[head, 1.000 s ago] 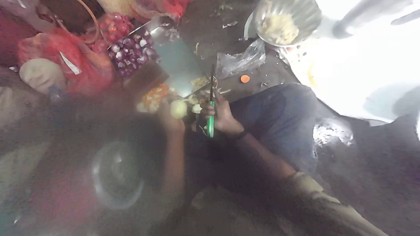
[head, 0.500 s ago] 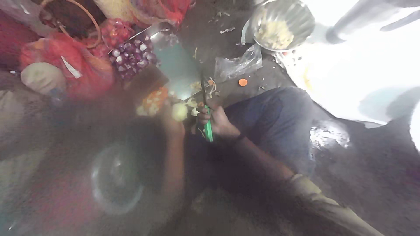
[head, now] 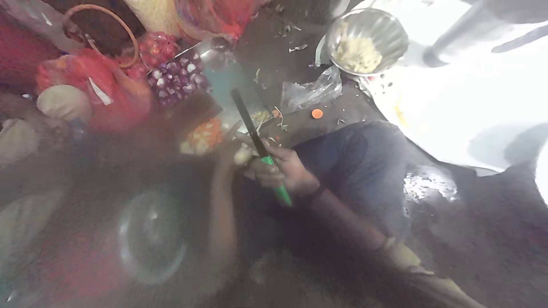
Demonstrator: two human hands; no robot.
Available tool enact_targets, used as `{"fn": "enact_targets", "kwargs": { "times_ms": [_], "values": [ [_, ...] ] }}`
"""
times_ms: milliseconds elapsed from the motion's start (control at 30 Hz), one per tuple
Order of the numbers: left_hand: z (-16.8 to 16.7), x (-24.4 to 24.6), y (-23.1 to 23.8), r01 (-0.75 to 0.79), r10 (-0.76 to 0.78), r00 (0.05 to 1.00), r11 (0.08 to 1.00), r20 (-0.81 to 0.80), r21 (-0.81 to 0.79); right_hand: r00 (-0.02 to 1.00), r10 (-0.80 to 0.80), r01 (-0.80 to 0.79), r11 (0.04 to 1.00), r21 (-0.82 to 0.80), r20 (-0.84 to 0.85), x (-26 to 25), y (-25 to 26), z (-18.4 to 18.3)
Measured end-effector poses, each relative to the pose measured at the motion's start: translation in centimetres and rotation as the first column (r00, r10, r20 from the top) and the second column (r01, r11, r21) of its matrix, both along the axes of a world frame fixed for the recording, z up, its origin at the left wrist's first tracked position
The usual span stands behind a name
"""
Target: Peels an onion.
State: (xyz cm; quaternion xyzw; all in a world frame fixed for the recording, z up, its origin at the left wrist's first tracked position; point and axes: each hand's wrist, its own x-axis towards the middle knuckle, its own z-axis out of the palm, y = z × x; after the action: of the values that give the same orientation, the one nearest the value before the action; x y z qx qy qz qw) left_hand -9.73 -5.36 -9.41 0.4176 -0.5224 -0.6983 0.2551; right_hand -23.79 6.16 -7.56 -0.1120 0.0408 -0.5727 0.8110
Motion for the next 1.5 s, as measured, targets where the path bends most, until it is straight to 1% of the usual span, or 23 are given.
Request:
{"fn": "enact_targets", "kwargs": {
  "times_ms": [33,100,167,200,367,467,633,700,767,833,867,900,967,1033,1100,1133,1200,1267,1300,1333,1367,1433,1500],
  "values": [
    [0.1,0.0,0.2,0.073,-0.073,0.997,0.997,0.02,0.024,1.0,0.006,-0.006,1.0,-0.027,0.017,0.0,0.1,0.1],
    [0.3,-0.2,0.5,0.171,-0.17,0.985,0.984,-0.023,0.051,0.999,0.007,-0.005,0.998,-0.064,0.035,-0.2,0.3,0.1],
    [0.2,-0.1,0.5,0.228,-0.225,0.97,0.974,-0.095,0.017,0.999,0.004,0.0,0.996,-0.091,0.051,-0.4,0.3,0.1],
    [0.1,0.0,0.6,0.238,-0.238,0.966,0.971,-0.098,-0.008,0.999,-0.001,0.006,0.996,-0.094,0.053,-0.4,0.3,0.2],
    [-0.1,-0.2,0.8,0.248,-0.255,0.963,0.965,-0.09,-0.084,0.996,0.003,0.007,0.993,-0.119,0.086,-0.7,0.4,0.4],
    [-0.2,0.0,0.7,0.249,-0.266,0.956,0.959,-0.127,-0.132,0.996,0.003,0.008,0.991,-0.13,0.09,-0.8,0.4,0.6],
    [-0.6,0.2,0.8,0.183,-0.205,0.965,0.974,-0.165,-0.136,0.999,0.015,-0.009,0.992,-0.125,0.049,-0.7,0.5,0.6],
    [-0.2,-0.1,0.9,0.177,-0.196,0.976,0.968,-0.096,-0.176,0.998,0.028,-0.02,0.992,-0.124,0.058,-0.8,0.5,0.4],
    [0.3,-0.5,1.1,0.166,-0.148,0.984,0.965,0.102,-0.204,0.998,0.028,-0.02,0.991,-0.129,0.059,-0.8,0.6,0.6],
    [0.8,-1.0,1.4,0.191,-0.096,0.937,0.947,0.336,-0.259,0.999,0.022,-0.019,0.992,-0.121,0.029,-0.6,0.8,0.7],
    [0.9,-1.3,1.3,0.213,-0.072,0.904,0.931,0.421,-0.297,1.0,0.013,-0.012,0.993,-0.116,0.009,-0.5,0.7,0.7],
    [1.0,-1.5,1.3,0.234,-0.063,0.883,0.918,0.465,-0.32,1.0,-0.007,0.005,0.995,-0.102,-0.021,-0.4,0.7,0.7],
    [0.7,-1.6,1.0,0.278,-0.111,0.873,0.913,0.475,-0.298,0.992,-0.075,0.069,0.996,-0.062,-0.098,-0.5,0.4,0.5],
    [0.0,-1.8,1.0,0.242,-0.119,0.909,0.932,0.4,-0.271,0.964,-0.184,0.188,0.982,0.004,-0.191,-1.2,0.2,0.0],
    [-0.8,-1.7,1.0,0.159,-0.073,0.946,0.954,0.316,-0.253,0.883,-0.266,0.326,0.94,0.098,-0.386,-2.1,0.3,-0.1],
    [-1.0,-1.6,0.9,0.104,-0.029,0.958,0.962,0.286,-0.254,0.811,-0.294,0.403,0.908,0.118,-0.507,-2.5,0.5,0.2],
    [-1.1,-1.4,0.9,0.037,0.025,0.974,0.963,0.227,-0.265,0.613,-0.308,0.519,0.851,0.076,-0.728,-2.8,0.8,0.7],
    [-1.3,-1.2,1.0,-0.012,0.046,0.993,0.96,0.113,-0.278,0.443,-0.29,0.57,0.821,0.017,-0.849,-2.9,0.9,0.5],
    [-1.3,-1.2,1.0,-0.029,0.041,0.998,0.961,0.038,-0.273,0.387,-0.274,0.567,0.824,-0.008,-0.88,-2.7,0.9,0.3],
    [-1.1,-1.1,1.1,-0.035,0.025,0.999,0.972,-0.045,-0.232,0.351,-0.266,0.556,0.831,-0.029,-0.898,-2.5,0.9,0.1],
    [-0.8,-1.2,1.2,-0.064,0.044,0.989,0.988,-0.141,-0.141,0.326,-0.252,0.538,0.842,-0.041,-0.911,-2.2,1.0,0.1],
    [-0.1,-1.4,1.3,-0.12,0.137,0.941,0.99,-0.309,0.072,0.308,-0.233,0.504,0.862,-0.049,-0.922,-1.5,0.7,-0.2],
    [0.0,-1.3,1.1,-0.161,0.232,0.898,0.964,-0.375,0.211,0.307,-0.234,0.497,0.866,-0.054,-0.922,-0.7,0.2,-0.8]
  ]
}}
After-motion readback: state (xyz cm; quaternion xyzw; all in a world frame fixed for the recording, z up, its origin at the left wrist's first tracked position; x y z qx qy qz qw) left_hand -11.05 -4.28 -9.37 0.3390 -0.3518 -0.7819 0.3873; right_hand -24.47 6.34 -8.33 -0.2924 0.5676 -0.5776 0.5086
